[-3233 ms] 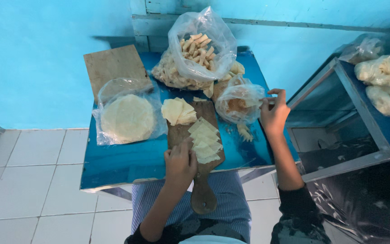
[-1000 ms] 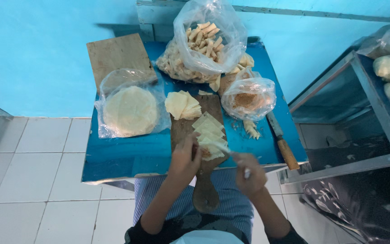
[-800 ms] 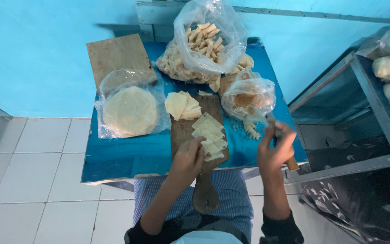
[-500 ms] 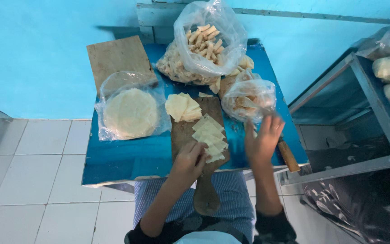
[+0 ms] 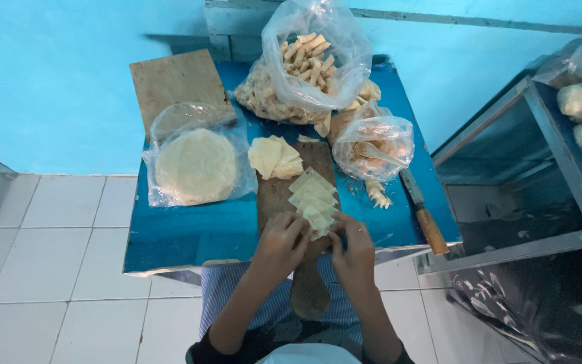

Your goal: The person tears thin dough sheets into small pieces by hand on a wooden board, then arranges the pieces in overlapping rows on the board, occasionally reaching into a plastic bag of brown filling bits and placing pieces on top. The person works through the dough stack piece by piece across the episode.

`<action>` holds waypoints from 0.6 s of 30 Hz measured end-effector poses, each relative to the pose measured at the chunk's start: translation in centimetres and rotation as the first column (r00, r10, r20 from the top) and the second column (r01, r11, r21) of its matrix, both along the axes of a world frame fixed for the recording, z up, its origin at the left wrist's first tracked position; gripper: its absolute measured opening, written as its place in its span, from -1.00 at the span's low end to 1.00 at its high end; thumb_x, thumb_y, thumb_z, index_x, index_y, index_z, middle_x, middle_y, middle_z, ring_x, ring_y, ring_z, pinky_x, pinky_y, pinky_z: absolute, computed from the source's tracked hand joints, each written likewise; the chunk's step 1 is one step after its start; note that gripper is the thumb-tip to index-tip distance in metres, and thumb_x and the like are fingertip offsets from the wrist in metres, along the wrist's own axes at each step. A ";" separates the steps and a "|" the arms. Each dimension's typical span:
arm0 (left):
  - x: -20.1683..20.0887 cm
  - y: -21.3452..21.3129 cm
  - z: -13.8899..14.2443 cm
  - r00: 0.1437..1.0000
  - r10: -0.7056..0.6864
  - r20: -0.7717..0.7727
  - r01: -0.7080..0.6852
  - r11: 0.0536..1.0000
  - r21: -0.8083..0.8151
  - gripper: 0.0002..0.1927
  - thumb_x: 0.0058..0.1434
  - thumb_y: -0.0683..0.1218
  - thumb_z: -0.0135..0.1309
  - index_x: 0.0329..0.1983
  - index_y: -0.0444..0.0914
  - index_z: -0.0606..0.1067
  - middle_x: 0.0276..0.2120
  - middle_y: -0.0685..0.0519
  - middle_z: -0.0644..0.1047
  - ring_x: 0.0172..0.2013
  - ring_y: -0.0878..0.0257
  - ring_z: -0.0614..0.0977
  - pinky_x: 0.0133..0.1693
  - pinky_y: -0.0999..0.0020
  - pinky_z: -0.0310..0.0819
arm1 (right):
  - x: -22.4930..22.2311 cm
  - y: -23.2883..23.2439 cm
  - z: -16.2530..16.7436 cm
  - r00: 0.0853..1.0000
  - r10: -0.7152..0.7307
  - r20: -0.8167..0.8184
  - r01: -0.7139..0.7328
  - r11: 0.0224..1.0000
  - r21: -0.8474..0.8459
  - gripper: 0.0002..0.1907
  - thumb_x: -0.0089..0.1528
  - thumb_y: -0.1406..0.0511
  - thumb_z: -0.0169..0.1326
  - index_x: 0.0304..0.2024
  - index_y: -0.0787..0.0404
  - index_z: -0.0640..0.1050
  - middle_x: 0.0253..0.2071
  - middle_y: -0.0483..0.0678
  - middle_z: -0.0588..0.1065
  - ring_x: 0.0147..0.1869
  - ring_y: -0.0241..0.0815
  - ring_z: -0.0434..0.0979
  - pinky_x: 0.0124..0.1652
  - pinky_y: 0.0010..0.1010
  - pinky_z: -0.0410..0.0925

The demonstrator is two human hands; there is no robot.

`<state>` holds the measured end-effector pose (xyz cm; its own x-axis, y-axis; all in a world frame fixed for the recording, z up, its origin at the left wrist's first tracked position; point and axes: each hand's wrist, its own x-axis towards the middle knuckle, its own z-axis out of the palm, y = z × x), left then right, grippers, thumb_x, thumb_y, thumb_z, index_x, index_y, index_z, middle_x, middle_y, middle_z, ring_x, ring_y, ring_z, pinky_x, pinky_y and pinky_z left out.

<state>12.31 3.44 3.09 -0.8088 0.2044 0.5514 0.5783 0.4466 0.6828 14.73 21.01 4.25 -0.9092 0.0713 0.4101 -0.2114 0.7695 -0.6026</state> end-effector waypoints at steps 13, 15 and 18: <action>0.2 0.1 0.0 1.000 -0.013 0.021 0.013 1.000 -0.023 -0.86 0.20 -0.21 0.15 -0.21 -0.34 0.47 -0.25 -0.13 0.47 -0.18 -0.09 0.54 -0.13 0.05 0.42 | -0.1 0.7 0.0 1.000 0.000 0.015 0.002 0.987 -0.158 -0.59 0.17 0.47 0.24 0.06 0.25 0.48 -0.16 0.01 0.59 -0.12 -0.19 0.68 -0.16 -0.41 0.55; 0.2 0.2 0.1 1.000 -0.002 0.005 0.002 1.000 -0.008 -0.88 0.20 -0.21 0.16 -0.24 -0.33 0.48 -0.26 -0.13 0.47 -0.17 -0.10 0.54 -0.12 0.05 0.41 | -0.2 0.5 -0.3 1.000 -0.001 0.018 0.005 0.977 -0.211 -0.56 0.13 0.47 0.27 0.05 0.26 0.48 -0.13 0.02 0.58 -0.11 -0.21 0.67 -0.17 -0.43 0.55; 0.3 0.3 0.1 1.000 0.003 0.018 -0.003 1.000 0.005 -0.89 0.21 -0.22 0.16 -0.21 -0.32 0.52 -0.26 -0.11 0.48 -0.17 -0.08 0.54 -0.12 0.06 0.42 | -0.5 -0.1 -0.8 1.000 -0.011 -0.009 0.008 0.956 -0.294 -0.55 0.11 0.49 0.28 0.05 0.27 0.47 -0.12 0.02 0.57 -0.13 -0.22 0.68 -0.18 -0.44 0.56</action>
<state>12.64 3.72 3.17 -0.8193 0.1992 0.5376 0.5644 0.4449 0.6953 14.26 20.94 3.47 -0.9038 0.1990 0.3790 -0.2120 0.5611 -0.8001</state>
